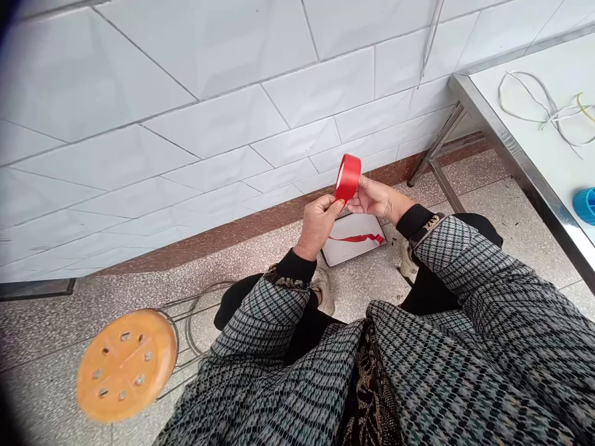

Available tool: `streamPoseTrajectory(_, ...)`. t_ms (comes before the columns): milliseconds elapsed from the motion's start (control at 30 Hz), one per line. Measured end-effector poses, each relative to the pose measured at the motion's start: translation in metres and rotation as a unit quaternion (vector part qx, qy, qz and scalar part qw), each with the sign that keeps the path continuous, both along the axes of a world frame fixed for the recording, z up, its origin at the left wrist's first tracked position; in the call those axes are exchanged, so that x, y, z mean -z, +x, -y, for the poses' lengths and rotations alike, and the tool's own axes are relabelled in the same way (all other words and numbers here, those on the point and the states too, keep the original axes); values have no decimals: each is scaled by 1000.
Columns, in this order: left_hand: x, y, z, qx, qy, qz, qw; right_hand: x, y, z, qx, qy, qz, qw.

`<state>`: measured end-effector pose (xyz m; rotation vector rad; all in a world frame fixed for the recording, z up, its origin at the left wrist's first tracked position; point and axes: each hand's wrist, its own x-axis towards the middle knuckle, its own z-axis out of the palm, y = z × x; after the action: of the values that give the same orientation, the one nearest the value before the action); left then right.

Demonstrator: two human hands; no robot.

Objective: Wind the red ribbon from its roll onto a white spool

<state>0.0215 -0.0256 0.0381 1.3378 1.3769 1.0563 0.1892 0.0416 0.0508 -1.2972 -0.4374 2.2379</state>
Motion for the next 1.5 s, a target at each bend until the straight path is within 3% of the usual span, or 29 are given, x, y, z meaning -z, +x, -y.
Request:
streamPoseTrajectory(200,-1,2,2,-45,51,-75,995,-2,4,-1,-25,-10,-4,1000)
streamPoseTrajectory(467,14,5,6,-93,81,-52,991,-6,2,2,-31,7,15,999)
streamPoseTrajectory(700,9,-10,-4,34,51,14,998,-2,9,1,-88,32,25,995)
streamPoseTrajectory(833,4,-15,-9,65,14,52,996,-2,9,5,-104,25,6,994)
streamPoseTrajectory(1100,10,-17,-9,65,-46,172,982,-13,3,15,-66,171,66,981)
streamPoseTrajectory(1333,14,-19,-9,90,-89,230,965,-9,3,12,-80,230,140,960)
streamPoseTrajectory(1500,20,-8,-6,18,-71,215,974,2,5,3,-22,266,212,940)
